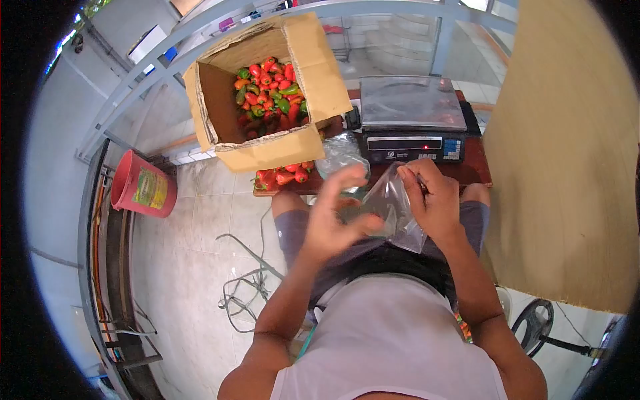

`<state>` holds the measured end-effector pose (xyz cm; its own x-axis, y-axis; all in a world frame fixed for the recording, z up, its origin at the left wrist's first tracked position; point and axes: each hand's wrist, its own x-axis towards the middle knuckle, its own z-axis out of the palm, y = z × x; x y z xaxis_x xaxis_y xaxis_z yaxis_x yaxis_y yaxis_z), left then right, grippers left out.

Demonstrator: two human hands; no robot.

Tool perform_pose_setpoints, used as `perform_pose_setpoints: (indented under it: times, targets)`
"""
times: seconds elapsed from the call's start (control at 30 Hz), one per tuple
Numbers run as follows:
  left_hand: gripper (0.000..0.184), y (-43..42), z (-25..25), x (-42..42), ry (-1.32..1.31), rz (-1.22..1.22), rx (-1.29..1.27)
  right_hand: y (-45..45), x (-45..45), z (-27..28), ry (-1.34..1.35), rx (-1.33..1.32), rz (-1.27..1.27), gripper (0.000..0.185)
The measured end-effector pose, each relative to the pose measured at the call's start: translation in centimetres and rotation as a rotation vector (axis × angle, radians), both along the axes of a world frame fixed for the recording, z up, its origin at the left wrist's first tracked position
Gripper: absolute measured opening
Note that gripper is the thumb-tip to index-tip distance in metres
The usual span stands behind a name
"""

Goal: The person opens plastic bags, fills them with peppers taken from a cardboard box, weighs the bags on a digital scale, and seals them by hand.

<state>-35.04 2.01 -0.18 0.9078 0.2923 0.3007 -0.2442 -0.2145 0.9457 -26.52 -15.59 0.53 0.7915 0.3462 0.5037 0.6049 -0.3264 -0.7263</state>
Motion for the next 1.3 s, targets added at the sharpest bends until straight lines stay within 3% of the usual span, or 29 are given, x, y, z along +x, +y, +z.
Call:
perform_pose_setpoints:
  times: [0.07,0.17,0.2,0.3,0.33,0.43,0.47,0.6,0.77,0.93,1.3]
  targets:
    - [0.031,-0.6,1.0,0.5,0.033,-0.033,0.297,-0.3,0.2,0.5,0.052,0.018,-0.002,0.008]
    - [0.036,3.6,-5.3,1.6,0.146,-0.241,-0.091,-1.9,0.2,2.3,0.079,-0.016,-0.02,0.009]
    - [0.042,4.9,-5.1,1.6,0.084,-0.368,-0.218,-2.4,0.5,2.5,0.031,0.013,-0.016,0.009]
    - [0.039,2.0,-4.8,1.2,-0.024,-0.131,-0.313,-3.7,0.7,2.8,0.092,-0.021,0.037,0.008]
    - [0.04,0.1,-2.6,1.0,-0.045,-0.093,-0.163,-3.4,0.5,3.2,0.082,0.023,0.053,0.007]
    - [0.035,-1.8,-3.9,1.7,0.126,-0.294,-0.124,-3.2,0.4,3.2,0.093,0.073,0.091,0.008]
    - [0.025,-1.0,-6.7,2.8,0.147,-0.412,-0.227,-3.5,0.5,3.2,0.117,0.095,0.097,0.009]
    - [0.016,1.0,-5.5,1.9,0.328,-0.456,-0.572,-6.0,1.1,2.8,0.216,0.149,0.089,0.012]
    - [0.018,0.5,-3.5,0.7,0.389,-0.546,-0.469,-6.5,1.0,2.3,0.336,0.167,0.072,0.015]
    - [0.016,0.4,-3.7,0.8,0.451,-0.558,-0.41,-6.7,1.3,2.1,0.248,0.188,0.095,0.016]
    - [0.01,-0.7,-3.8,0.3,0.316,-0.543,-0.365,-6.7,1.2,1.5,0.255,0.087,0.068,0.016]
